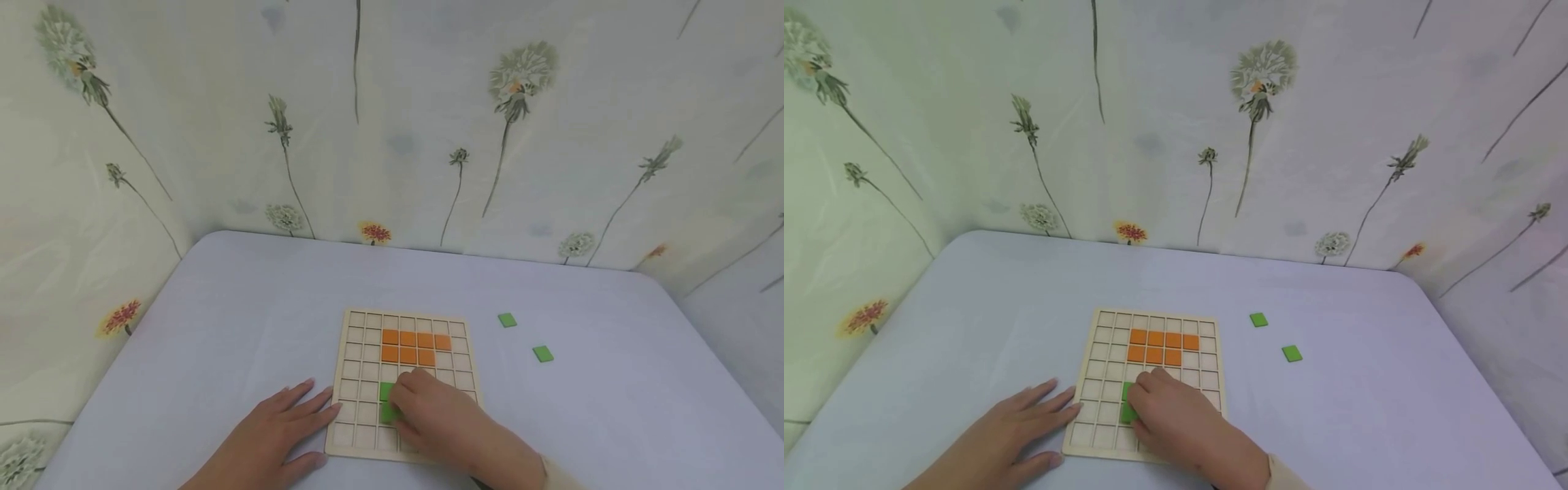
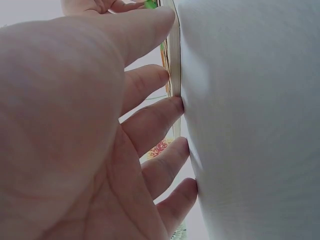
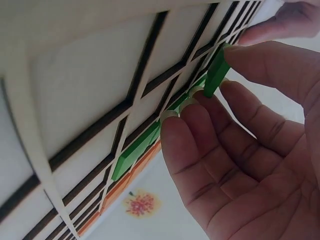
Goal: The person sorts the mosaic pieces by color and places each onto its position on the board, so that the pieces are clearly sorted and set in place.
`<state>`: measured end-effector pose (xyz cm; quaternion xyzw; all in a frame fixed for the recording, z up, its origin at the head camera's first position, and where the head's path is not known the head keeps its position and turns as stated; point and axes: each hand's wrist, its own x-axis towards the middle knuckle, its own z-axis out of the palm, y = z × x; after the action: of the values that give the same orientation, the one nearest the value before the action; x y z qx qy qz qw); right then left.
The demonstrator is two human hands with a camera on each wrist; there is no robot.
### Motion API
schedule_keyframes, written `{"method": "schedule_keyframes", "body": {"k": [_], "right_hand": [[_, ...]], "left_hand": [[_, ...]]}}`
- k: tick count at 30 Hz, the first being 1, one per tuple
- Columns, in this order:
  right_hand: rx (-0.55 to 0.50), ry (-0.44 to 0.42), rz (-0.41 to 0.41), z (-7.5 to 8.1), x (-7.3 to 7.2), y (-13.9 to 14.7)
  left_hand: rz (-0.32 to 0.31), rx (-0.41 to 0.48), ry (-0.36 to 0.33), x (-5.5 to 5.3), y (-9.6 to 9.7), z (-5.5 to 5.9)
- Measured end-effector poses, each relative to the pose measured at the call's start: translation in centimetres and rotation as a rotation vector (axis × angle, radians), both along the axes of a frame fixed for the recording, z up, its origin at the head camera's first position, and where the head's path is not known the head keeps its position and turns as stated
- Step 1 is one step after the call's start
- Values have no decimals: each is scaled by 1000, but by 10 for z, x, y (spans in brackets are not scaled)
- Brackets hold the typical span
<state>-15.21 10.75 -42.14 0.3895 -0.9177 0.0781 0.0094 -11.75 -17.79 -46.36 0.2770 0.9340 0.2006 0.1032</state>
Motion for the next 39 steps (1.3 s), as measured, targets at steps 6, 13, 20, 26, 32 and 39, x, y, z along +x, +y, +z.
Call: {"method": "schedule_keyframes", "body": {"k": [6, 13, 20, 26, 32, 39], "right_hand": [[9, 30, 7, -4, -1, 0], [13, 38, 22, -5, -2, 0], [42, 90, 53, -6, 0, -1], [37, 93, 49, -7, 0, 0], [14, 96, 52, -7, 1, 1], [10, 54, 29, -7, 1, 3]], "left_hand": [[-8, -10, 28, 0, 0, 0], [-14, -3, 49, 0, -1, 0], [-12, -3, 24, -1, 0, -1], [-14, -12, 36, -1, 0, -1], [-9, -11, 35, -1, 1, -1], [-4, -17, 19, 0, 0, -1]]}}
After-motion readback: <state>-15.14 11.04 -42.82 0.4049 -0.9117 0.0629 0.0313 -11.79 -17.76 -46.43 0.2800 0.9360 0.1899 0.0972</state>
